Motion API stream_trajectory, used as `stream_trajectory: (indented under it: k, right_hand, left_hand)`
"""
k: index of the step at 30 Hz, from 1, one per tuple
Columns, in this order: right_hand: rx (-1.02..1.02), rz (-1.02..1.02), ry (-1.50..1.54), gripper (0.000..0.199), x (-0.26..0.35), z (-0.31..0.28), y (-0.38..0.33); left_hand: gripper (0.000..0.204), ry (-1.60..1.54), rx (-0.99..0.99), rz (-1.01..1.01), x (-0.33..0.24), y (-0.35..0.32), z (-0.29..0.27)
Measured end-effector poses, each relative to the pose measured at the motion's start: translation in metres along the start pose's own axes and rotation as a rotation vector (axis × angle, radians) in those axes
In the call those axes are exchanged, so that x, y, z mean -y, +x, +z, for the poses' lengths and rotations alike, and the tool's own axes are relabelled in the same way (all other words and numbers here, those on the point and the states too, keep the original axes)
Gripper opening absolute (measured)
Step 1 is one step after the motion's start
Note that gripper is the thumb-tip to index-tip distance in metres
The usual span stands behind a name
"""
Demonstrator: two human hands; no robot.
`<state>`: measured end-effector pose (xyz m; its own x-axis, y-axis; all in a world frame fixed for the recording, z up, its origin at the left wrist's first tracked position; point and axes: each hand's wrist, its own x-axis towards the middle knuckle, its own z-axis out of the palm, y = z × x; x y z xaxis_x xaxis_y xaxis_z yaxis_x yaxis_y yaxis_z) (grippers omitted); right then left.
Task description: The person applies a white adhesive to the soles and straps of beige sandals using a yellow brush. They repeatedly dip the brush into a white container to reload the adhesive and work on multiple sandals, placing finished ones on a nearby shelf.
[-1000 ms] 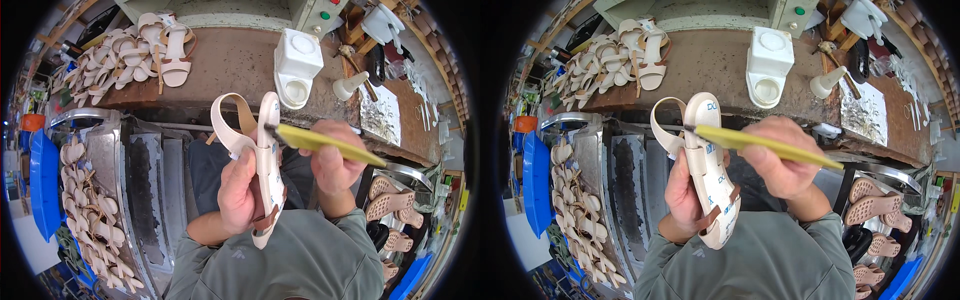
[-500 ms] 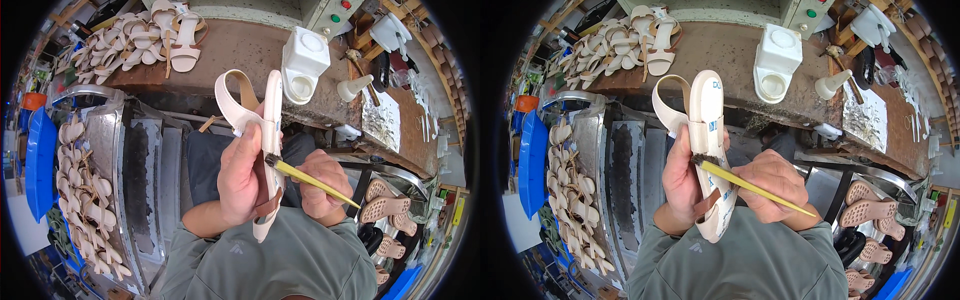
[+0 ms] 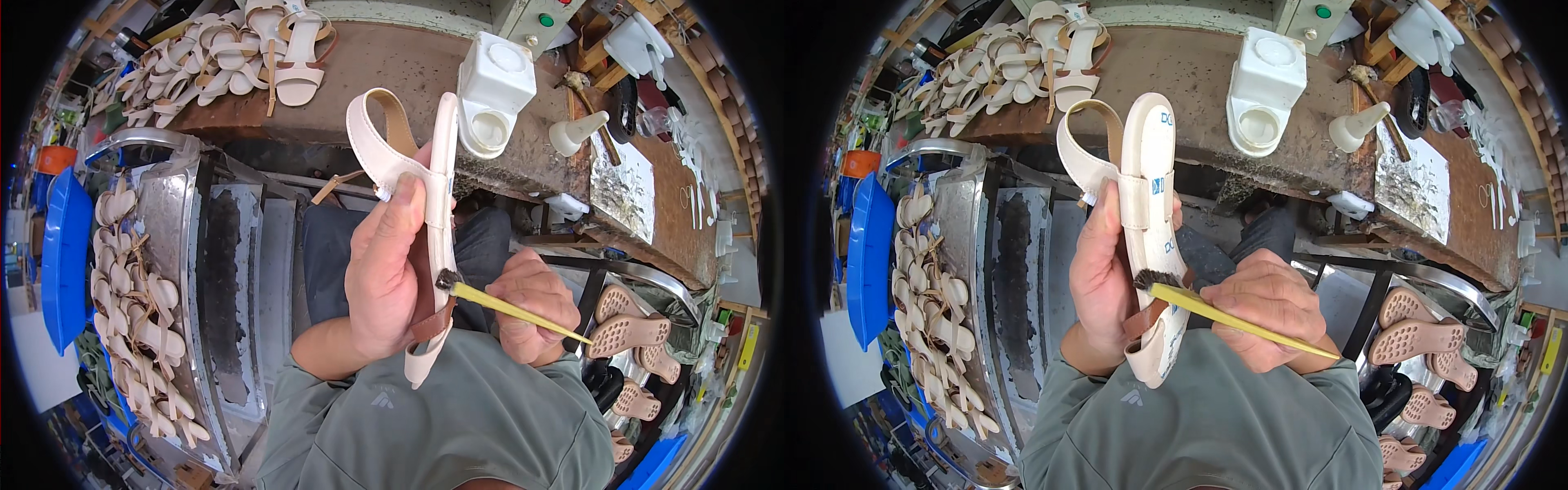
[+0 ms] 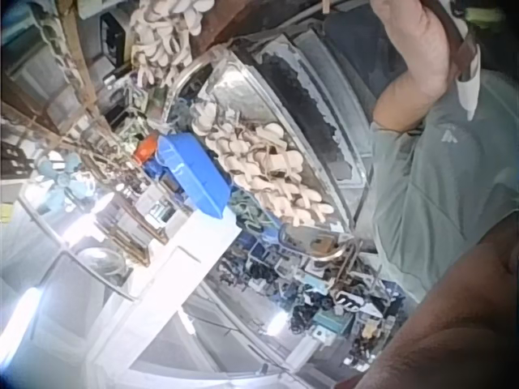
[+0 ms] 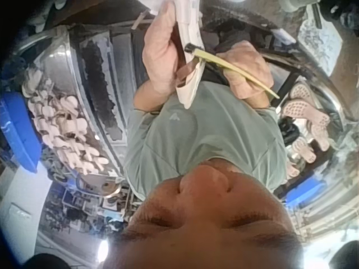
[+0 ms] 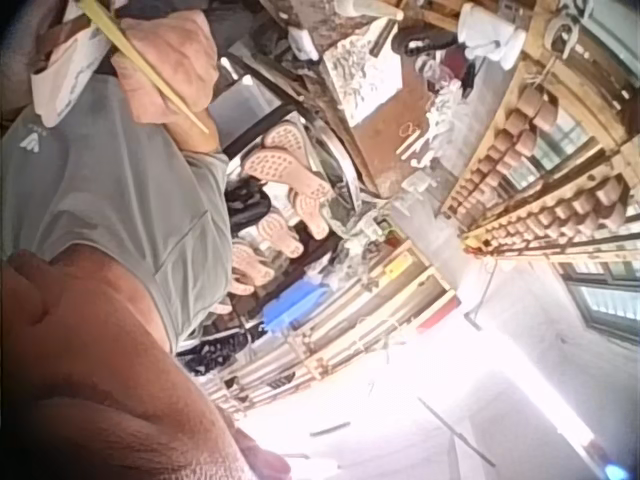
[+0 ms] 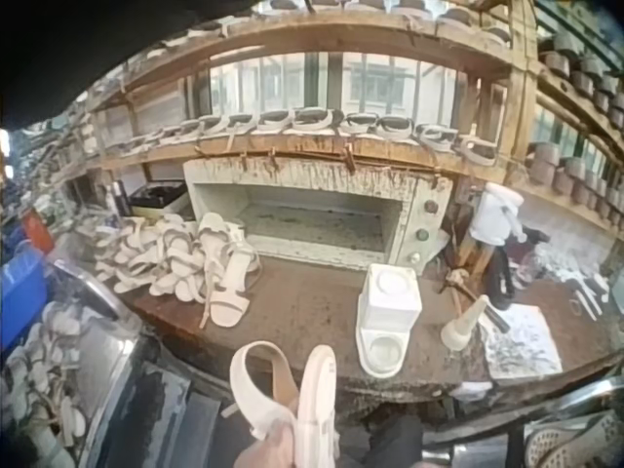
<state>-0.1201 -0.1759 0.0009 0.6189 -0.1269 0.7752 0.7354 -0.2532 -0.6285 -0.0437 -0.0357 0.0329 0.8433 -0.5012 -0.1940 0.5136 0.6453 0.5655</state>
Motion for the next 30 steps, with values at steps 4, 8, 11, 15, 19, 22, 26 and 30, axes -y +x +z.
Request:
stream_trajectory:
  k: [4,8,11,15,19,22,26,30]
  right_hand:
    - [0.040,-0.007,-0.005,0.023,0.003,-0.004,0.003]
    - [0.073,-0.009,0.023,0.022,0.005,-0.008,0.004]
    - [0.101,0.021,0.102,0.019,0.002,-0.014,0.008]
    - [0.020,0.170,0.224,0.017,-0.002,-0.019,0.016]
    - [0.070,0.179,0.251,0.016,-0.001,-0.014,0.020]
    - [0.090,0.241,0.345,0.016,0.003,-0.019,0.022]
    - [0.084,0.227,0.305,0.014,-0.003,-0.016,0.032]
    - [0.054,0.115,0.187,0.012,-0.006,-0.013,0.040]
  left_hand:
    - [0.049,-0.026,-0.028,-0.035,-0.004,-0.004,0.010]
    - [0.048,0.001,0.046,-0.019,-0.006,-0.004,0.008]
    - [0.044,0.079,0.072,0.001,-0.007,-0.005,0.008]
    - [0.045,0.185,0.063,0.083,-0.003,-0.004,0.005]
    - [0.045,0.190,0.071,0.115,-0.005,-0.005,0.006]
    - [0.044,0.103,0.060,0.068,-0.007,-0.009,0.009]
    - [0.043,0.123,0.041,0.109,-0.005,-0.009,0.007]
    - [0.043,0.109,0.034,0.152,-0.004,-0.007,0.007]
